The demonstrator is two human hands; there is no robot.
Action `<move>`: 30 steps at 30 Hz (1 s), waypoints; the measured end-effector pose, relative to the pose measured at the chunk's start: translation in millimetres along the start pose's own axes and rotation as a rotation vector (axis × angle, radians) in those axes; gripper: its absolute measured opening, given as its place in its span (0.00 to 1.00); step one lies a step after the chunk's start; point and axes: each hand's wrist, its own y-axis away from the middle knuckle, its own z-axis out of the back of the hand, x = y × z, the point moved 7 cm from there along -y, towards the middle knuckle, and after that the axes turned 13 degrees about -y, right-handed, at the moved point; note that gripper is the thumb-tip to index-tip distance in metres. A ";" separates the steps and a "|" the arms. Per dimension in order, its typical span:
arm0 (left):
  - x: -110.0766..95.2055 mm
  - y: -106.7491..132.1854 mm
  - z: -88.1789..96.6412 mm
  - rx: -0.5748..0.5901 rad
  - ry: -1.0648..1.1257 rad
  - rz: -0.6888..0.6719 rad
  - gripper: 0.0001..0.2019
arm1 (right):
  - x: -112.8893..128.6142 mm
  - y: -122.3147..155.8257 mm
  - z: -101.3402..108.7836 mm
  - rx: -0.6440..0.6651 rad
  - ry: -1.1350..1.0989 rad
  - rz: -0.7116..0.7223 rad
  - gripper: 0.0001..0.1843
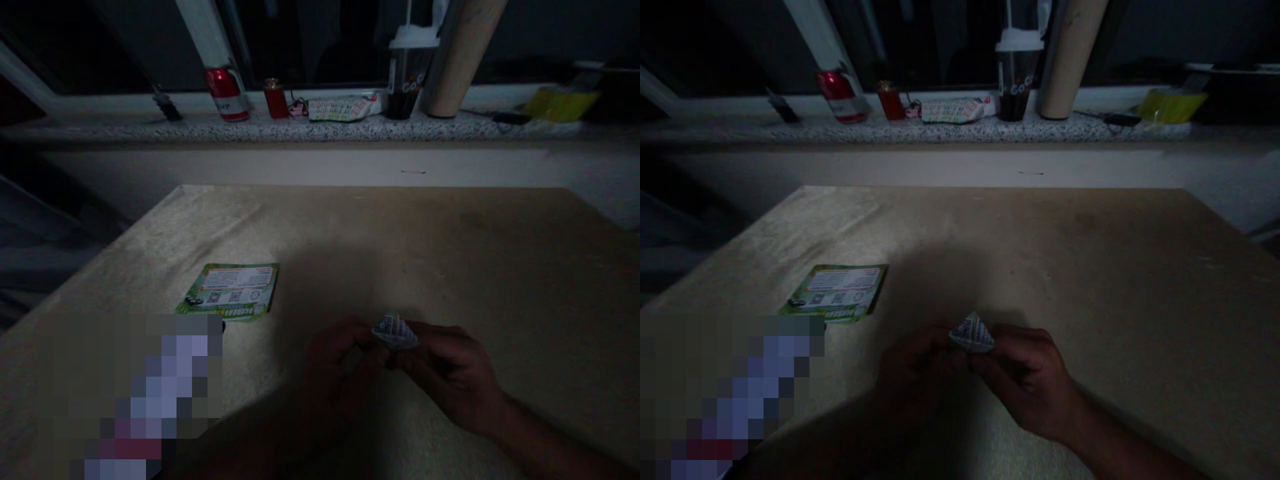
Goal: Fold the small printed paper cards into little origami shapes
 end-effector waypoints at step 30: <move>-4.1 -9.1 9.1 0.120 0.037 -0.039 0.09 | 5.6 -0.6 1.4 0.036 0.025 0.041 0.10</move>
